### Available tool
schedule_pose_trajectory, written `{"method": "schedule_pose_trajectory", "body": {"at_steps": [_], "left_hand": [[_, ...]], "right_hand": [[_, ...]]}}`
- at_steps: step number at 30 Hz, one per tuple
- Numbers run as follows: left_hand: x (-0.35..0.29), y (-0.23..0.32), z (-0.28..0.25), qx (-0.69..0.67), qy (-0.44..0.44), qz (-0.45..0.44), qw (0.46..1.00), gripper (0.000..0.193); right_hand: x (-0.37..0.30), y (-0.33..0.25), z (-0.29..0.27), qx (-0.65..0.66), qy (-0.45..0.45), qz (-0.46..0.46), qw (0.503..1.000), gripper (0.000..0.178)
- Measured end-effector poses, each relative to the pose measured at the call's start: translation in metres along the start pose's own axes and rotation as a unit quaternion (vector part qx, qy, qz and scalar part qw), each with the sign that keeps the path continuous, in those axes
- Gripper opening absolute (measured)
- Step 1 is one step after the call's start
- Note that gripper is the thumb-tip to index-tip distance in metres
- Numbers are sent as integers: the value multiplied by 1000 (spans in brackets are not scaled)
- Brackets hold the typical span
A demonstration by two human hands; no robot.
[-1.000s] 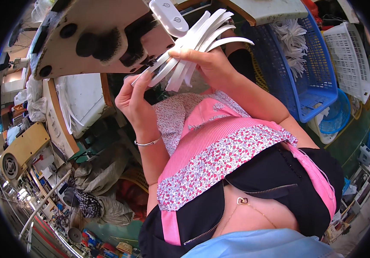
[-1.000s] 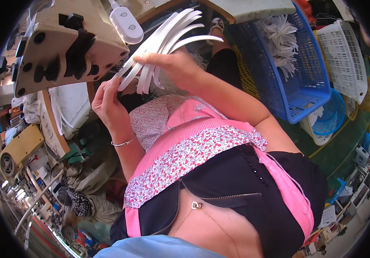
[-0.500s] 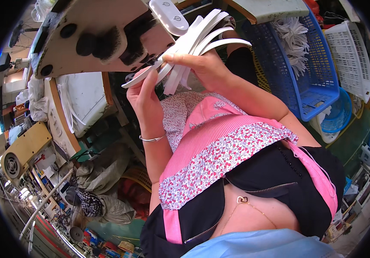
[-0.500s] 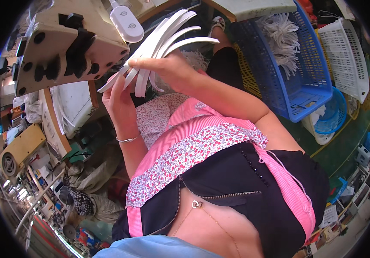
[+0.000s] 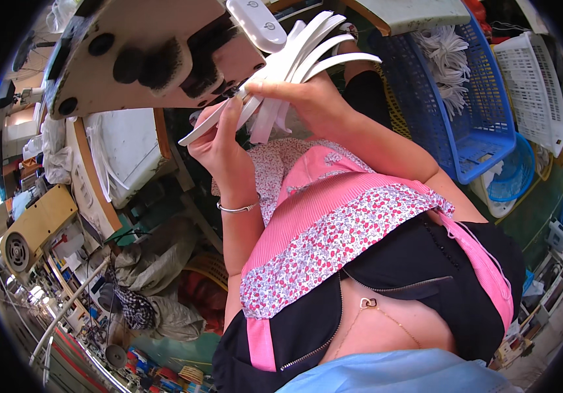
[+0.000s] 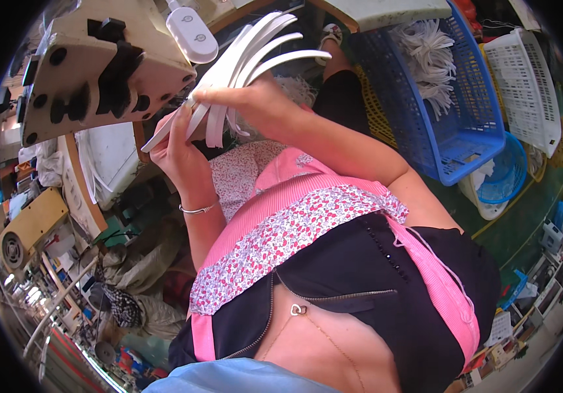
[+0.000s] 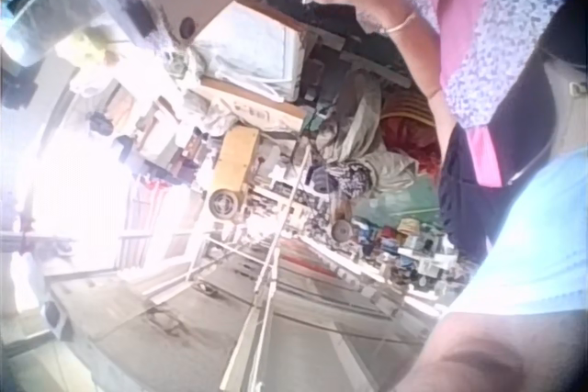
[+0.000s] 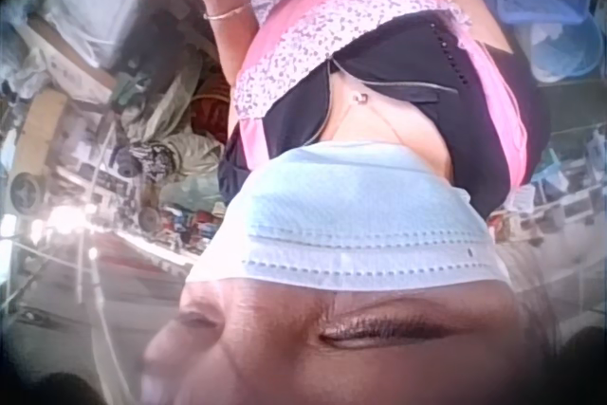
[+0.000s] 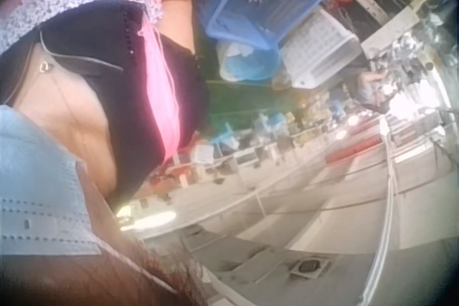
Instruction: Sort and count stacks of white shoe lining or stiffening components.
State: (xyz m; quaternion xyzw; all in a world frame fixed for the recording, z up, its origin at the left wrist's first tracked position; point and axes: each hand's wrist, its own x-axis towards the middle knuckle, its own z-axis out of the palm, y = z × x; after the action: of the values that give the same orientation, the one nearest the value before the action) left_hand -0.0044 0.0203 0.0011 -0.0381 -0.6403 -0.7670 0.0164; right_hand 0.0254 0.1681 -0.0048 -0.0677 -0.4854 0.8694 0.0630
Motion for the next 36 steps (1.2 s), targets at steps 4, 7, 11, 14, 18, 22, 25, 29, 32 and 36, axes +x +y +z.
{"method": "schedule_pose_trajectory", "body": {"at_steps": [4, 7, 11, 14, 18, 22, 25, 29, 32, 36], "left_hand": [[0, -1, -4, -11, 19, -3, 1000, 7], [2, -1, -13, -25, 28, -3, 999, 8], [-1, 5, -17, -36, 43, -19, 998, 9], [-2, 5, -19, -49, 40, -17, 998, 10], [-1, 5, -26, -70, 51, -44, 995, 8], [3, 0, -37, -96, 74, -69, 990, 5], [4, 1, -45, -81, 71, -52, 993, 9], [2, -2, -60, -66, 68, -40, 995, 11], [0, 1, -65, -57, 91, -48, 993, 13], [-4, -10, -86, -10, 87, 5, 996, 15]], "right_hand": [[-4, -4, -5, 51, 0, 28, 998, 22], [-2, 1, -7, 12, -7, 8, 1000, 22], [-1, 4, -2, 35, -13, 35, 999, 22], [-5, 2, 2, 51, -1, 25, 998, 21], [-7, -2, -5, 67, 3, 39, 997, 22], [-3, -3, -13, 76, 10, 19, 997, 25], [-1, -2, -13, 72, 17, -17, 997, 23], [1, -5, -17, 36, -28, -1, 999, 26], [-1, -3, -11, 54, -4, 1, 999, 22], [-3, 1, -7, 27, -19, -5, 999, 23]]}}
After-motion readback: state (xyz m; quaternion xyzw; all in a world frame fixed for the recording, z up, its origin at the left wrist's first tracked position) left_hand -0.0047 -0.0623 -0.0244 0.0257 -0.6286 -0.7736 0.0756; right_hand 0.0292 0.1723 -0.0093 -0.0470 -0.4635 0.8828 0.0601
